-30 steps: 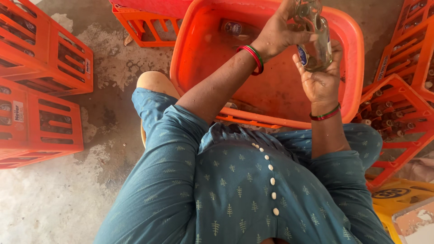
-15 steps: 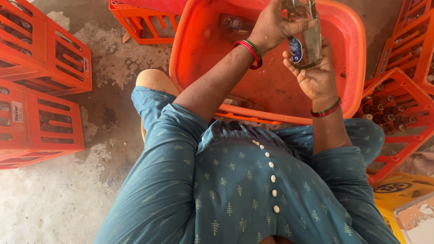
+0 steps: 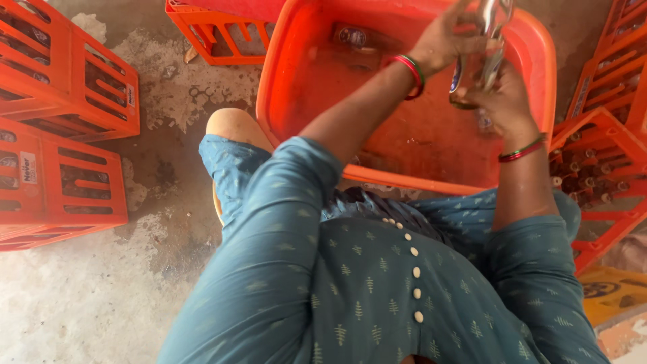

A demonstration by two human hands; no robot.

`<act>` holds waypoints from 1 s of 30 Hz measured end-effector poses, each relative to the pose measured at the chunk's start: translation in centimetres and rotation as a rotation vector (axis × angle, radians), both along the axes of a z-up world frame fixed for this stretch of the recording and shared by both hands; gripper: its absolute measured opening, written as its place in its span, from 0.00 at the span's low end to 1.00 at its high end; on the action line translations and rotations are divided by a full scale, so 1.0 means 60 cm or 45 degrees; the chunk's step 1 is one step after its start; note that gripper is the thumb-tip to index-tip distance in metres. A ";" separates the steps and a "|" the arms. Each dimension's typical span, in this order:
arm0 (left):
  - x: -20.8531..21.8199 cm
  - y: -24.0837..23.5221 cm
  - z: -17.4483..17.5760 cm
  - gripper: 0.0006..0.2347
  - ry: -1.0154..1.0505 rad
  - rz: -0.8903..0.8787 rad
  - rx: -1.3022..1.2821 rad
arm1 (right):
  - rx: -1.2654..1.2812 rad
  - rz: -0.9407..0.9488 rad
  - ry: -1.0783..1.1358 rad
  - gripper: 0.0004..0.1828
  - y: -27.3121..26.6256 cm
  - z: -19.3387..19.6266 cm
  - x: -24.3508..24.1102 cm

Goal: The person sits on the floor and washes glass bottles one by one in a red tub filled with water. They scrub the exterior and interior of each bottle, rinse it, and place it into an orange crate.

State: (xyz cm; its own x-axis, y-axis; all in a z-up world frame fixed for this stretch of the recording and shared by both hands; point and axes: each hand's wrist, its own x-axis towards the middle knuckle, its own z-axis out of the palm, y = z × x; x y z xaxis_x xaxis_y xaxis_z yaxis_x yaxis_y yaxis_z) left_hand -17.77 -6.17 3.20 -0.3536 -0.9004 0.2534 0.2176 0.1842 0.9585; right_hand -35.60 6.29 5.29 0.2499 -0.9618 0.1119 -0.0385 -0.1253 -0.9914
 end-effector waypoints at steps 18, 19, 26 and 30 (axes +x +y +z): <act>-0.060 0.004 -0.325 0.34 0.107 -0.019 0.919 | 0.392 -0.239 1.224 0.26 -0.053 -0.214 0.014; -0.060 0.004 -0.325 0.35 0.161 -0.030 0.959 | 0.411 -0.237 1.217 0.25 -0.053 -0.215 0.016; -0.047 0.002 -0.294 0.40 -0.029 -0.054 0.998 | 0.559 -0.315 1.022 0.23 -0.051 -0.190 0.035; -0.040 0.006 -0.269 0.43 -0.225 -0.005 1.034 | 0.497 -0.301 1.137 0.23 -0.053 -0.179 0.042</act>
